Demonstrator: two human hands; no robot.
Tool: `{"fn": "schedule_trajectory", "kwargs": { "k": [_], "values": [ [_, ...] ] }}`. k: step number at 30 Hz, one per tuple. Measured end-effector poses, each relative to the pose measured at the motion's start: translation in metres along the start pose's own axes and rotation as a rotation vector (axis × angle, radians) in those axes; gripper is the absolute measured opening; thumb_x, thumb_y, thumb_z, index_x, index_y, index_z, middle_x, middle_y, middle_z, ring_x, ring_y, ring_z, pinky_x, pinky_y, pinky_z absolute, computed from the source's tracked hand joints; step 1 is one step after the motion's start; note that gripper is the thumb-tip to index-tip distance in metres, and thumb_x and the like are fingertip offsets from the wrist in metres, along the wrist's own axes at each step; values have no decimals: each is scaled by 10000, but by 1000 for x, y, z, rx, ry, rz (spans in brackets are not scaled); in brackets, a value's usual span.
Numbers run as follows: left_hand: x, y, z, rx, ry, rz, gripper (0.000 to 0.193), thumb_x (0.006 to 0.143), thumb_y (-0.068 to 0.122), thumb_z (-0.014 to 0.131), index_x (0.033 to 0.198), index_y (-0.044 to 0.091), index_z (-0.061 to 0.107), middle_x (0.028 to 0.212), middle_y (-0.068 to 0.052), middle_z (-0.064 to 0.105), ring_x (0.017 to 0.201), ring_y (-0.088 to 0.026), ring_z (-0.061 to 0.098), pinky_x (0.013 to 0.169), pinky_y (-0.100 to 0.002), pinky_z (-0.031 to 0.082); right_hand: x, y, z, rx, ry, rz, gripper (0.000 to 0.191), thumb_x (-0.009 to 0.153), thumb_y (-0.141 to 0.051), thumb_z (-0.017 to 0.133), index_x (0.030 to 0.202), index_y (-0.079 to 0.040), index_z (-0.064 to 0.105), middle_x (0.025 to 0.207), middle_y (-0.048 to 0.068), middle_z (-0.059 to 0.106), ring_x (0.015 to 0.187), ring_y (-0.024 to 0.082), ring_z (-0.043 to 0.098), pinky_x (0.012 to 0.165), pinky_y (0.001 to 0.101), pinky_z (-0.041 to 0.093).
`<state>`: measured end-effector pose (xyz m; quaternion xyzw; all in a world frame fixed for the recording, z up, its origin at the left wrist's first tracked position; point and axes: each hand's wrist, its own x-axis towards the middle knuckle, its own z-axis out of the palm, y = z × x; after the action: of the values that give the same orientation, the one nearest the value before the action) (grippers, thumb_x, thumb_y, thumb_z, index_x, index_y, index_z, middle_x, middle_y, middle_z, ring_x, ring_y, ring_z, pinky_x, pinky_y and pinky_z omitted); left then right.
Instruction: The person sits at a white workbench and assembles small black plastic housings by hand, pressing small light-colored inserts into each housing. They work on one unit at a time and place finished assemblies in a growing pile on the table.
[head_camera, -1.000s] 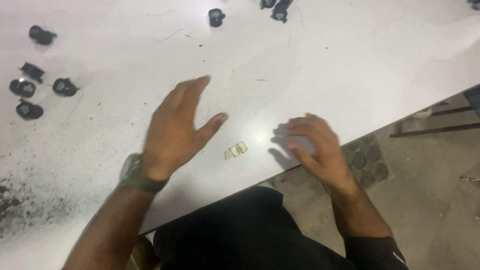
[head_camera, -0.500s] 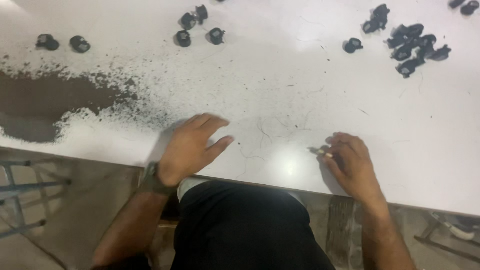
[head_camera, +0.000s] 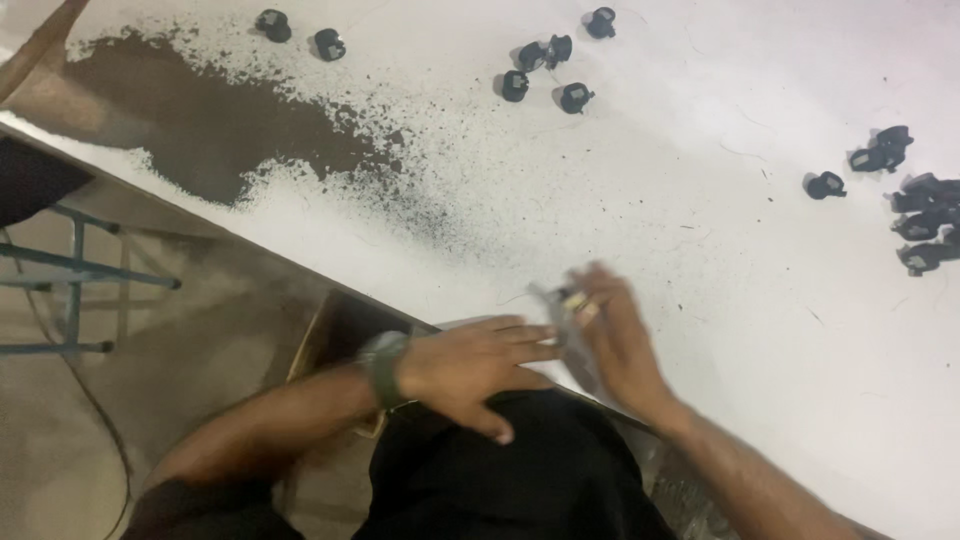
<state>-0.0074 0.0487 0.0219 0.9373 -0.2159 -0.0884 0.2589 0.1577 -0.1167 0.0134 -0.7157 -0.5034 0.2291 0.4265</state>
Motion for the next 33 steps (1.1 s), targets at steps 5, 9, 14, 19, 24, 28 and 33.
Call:
{"fn": "schedule_trajectory", "kwargs": {
  "k": [5,9,14,19,24,28,33],
  "values": [
    [-95,-76,-92,-130,197,-548,603,924,525,629,1425,194,573,1529,-104,504,1409,-307,441,1129,-543,326,-43,-8,21,435,-207,-17,144,1077,-215,509,1097,-91,579,1401,154,635,1516,359,435,1304,552,219],
    [-122,-154,-172,290,969,-843,646,1013,533,715,1442,70,581,1523,-280,433,1316,-424,480,1076,-570,354,-59,23,-1,526,143,50,64,1021,-134,586,1033,-73,604,1269,118,636,1364,285,547,1162,483,416],
    [-69,-177,-167,182,895,-818,296,1073,365,640,1318,231,736,1582,-160,495,1450,-400,432,1222,-563,326,-89,55,-19,499,544,258,54,987,-35,646,1031,-38,615,1137,97,654,1068,172,584,938,334,469],
    [7,-130,-96,277,636,-514,346,1019,267,627,1334,136,685,1582,-205,433,1450,-407,404,1198,-574,314,-110,55,-27,313,646,443,128,949,-17,632,1032,-79,556,1010,54,679,1020,129,634,884,290,492],
    [72,-49,-31,195,315,-286,417,1025,373,536,1371,154,615,1607,-174,347,1496,-378,272,1208,-590,210,-98,44,-23,201,597,225,93,990,0,636,1038,-66,591,1011,71,653,1081,179,611,1018,328,483],
    [91,-35,-32,180,367,-185,492,995,397,560,1404,124,593,1568,-200,339,1469,-408,255,1148,-650,201,-97,34,-31,-477,609,151,169,850,-22,699,998,-53,625,1099,118,628,1088,294,588,985,443,446],
    [54,-45,-61,100,501,-453,333,1022,213,623,1349,149,641,1237,-56,654,1096,-239,653,932,-413,571,-105,26,-40,-577,501,207,180,813,-77,726,988,-72,683,1102,120,572,1124,338,503,1031,517,376]
  ]
}}
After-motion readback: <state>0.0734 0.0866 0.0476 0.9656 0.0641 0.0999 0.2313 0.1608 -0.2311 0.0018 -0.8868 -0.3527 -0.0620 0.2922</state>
